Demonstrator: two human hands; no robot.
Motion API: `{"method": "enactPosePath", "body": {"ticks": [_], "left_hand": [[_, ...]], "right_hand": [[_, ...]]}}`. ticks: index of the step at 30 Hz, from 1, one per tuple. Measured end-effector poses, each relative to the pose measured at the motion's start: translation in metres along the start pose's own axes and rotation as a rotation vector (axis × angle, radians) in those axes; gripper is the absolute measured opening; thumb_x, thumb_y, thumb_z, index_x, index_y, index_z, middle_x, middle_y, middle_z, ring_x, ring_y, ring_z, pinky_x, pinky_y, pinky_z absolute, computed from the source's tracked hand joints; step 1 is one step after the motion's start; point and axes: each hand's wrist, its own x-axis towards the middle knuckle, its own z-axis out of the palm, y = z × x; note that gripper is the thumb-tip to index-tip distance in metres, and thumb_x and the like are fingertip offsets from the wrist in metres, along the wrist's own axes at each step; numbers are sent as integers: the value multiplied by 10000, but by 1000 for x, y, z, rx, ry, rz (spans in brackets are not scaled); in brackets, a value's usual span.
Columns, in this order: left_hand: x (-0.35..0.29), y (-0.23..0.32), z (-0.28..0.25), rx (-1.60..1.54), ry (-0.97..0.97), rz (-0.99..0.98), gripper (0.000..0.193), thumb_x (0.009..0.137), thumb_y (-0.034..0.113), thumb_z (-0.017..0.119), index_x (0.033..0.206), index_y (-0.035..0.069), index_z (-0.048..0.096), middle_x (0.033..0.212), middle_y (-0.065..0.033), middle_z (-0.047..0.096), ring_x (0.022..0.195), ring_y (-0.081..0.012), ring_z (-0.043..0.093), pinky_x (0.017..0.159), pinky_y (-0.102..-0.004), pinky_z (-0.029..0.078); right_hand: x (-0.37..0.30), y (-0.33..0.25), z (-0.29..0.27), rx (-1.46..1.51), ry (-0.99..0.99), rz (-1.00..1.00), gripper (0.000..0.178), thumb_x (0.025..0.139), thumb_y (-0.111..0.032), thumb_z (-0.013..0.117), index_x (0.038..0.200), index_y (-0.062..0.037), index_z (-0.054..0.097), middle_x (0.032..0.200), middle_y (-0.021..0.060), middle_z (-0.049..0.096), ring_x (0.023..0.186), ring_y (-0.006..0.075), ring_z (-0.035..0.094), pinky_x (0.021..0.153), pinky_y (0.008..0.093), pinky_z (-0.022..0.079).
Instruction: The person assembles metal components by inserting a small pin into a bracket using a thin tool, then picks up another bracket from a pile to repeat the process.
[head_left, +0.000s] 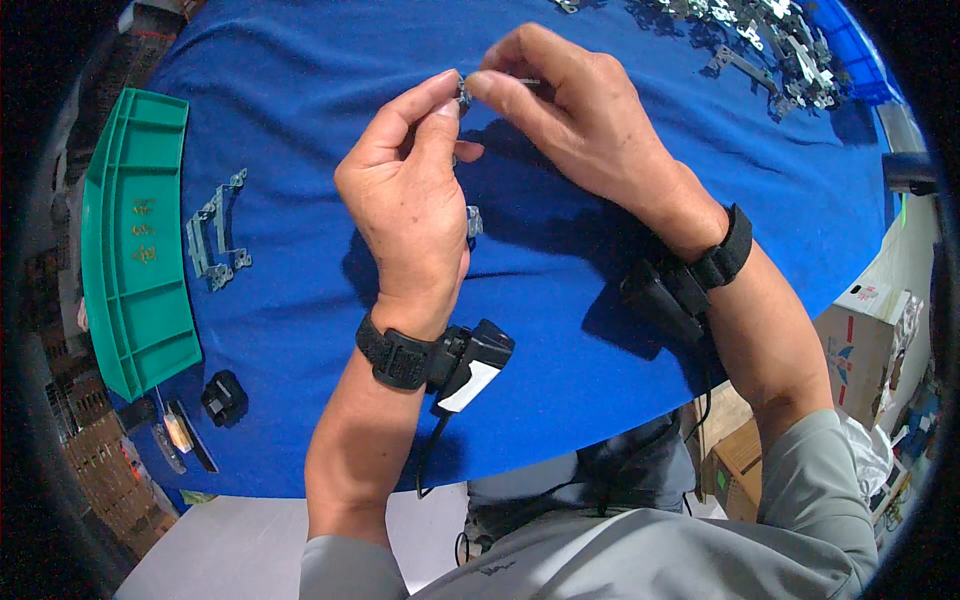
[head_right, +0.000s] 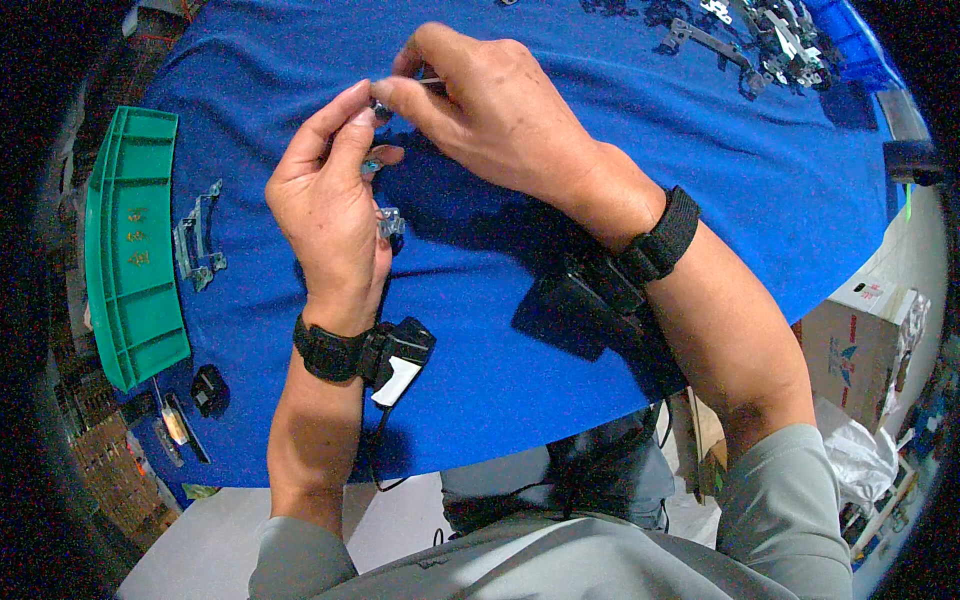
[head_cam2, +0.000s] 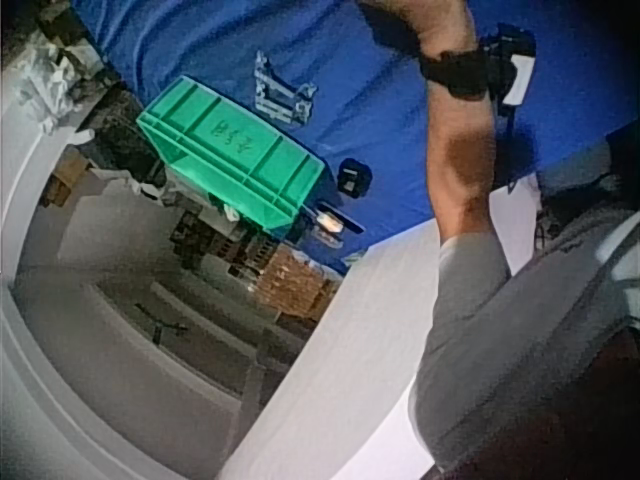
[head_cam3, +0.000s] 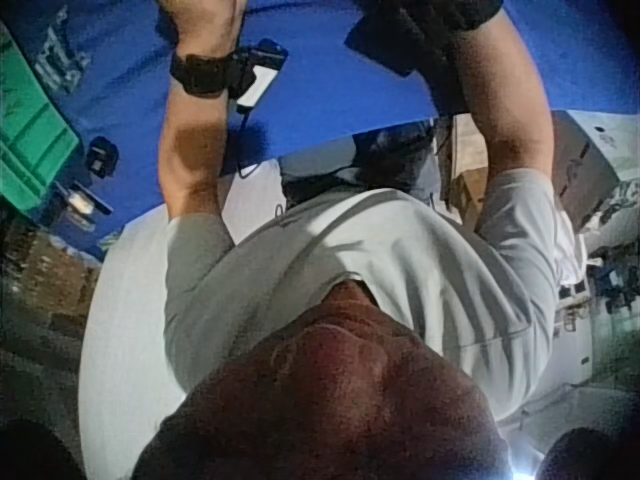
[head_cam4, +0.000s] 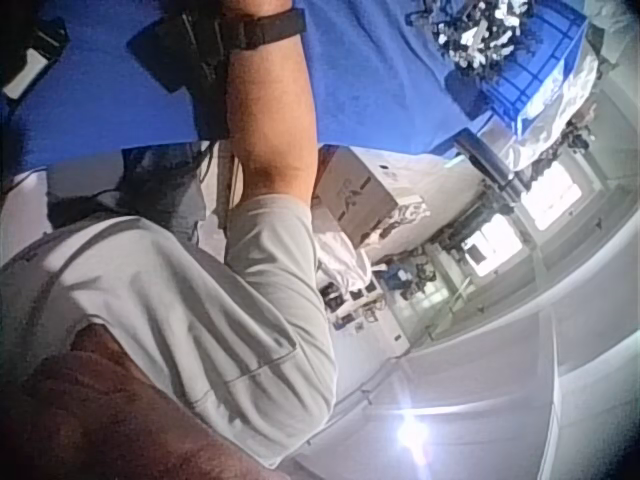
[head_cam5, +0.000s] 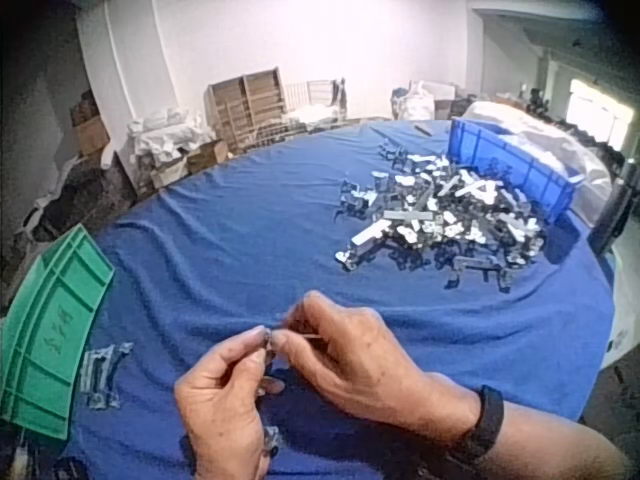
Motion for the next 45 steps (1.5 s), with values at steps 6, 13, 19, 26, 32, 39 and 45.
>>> {"method": "enactPosePath", "body": {"ticks": [6, 13, 19, 26, 32, 39, 45], "left_hand": [[0, 0, 0, -3, 2, -6, 172, 933, 6, 622, 1074, -22, 714, 942, -81, 713, 742, -96, 644, 620, -223, 549], [0, -1, 0, 1, -4, 9, 171, 932, 10, 627, 1075, -19, 715, 939, -78, 714, 747, -91, 638, 627, -224, 549], [0, -1, 0, -1, 8, 12, 172, 928, 6, 628, 1075, -18, 715, 953, -82, 715, 774, -95, 645, 633, -230, 554], [0, -1, -1, -10, -5, 14, 172, 928, 4, 627, 1075, -20, 714, 958, -84, 716, 783, -96, 649, 637, -228, 556], [-1, -2, -2, 15, -30, 6, 189, 935, 28, 642, 1107, -30, 693, 997, -99, 711, 855, -132, 666, 672, -244, 561], [-1, -1, -2, 11, -20, -1, 189, 931, 32, 651, 1104, -31, 695, 996, -99, 713, 844, -125, 662, 664, -239, 556], [0, -2, -1, -10, -17, 0, 178, 931, 18, 637, 1089, -26, 705, 979, -94, 715, 806, -114, 657, 649, -233, 555]], "right_hand": [[0, -4, -3, 68, 29, -33, 245, 910, -236, 675, 850, -3, 627, 629, 163, 607, 536, 295, 614, 494, 381, 449], [0, -5, -2, 53, 40, -40, 243, 911, -237, 671, 845, -5, 636, 616, 176, 587, 535, 312, 606, 492, 399, 439], [1, -3, -3, -16, -28, -2, 251, 912, -239, 666, 836, -1, 637, 632, 173, 606, 554, 307, 623, 503, 390, 454], [0, -6, -2, 100, 18, 2, 257, 913, -238, 664, 833, 5, 635, 636, 168, 611, 555, 291, 626, 500, 379, 452], [0, -1, 0, 89, 41, -59, 267, 920, -245, 662, 838, 7, 637, 655, 160, 631, 539, 274, 623, 498, 360, 461], [1, -2, -5, -66, -96, 21, 234, 906, -225, 679, 888, 5, 643, 661, 161, 635, 558, 271, 640, 510, 362, 473], [0, -2, 0, 133, 78, -57, 259, 915, -240, 668, 844, 8, 649, 617, 179, 591, 515, 286, 591, 489, 380, 442]]}}
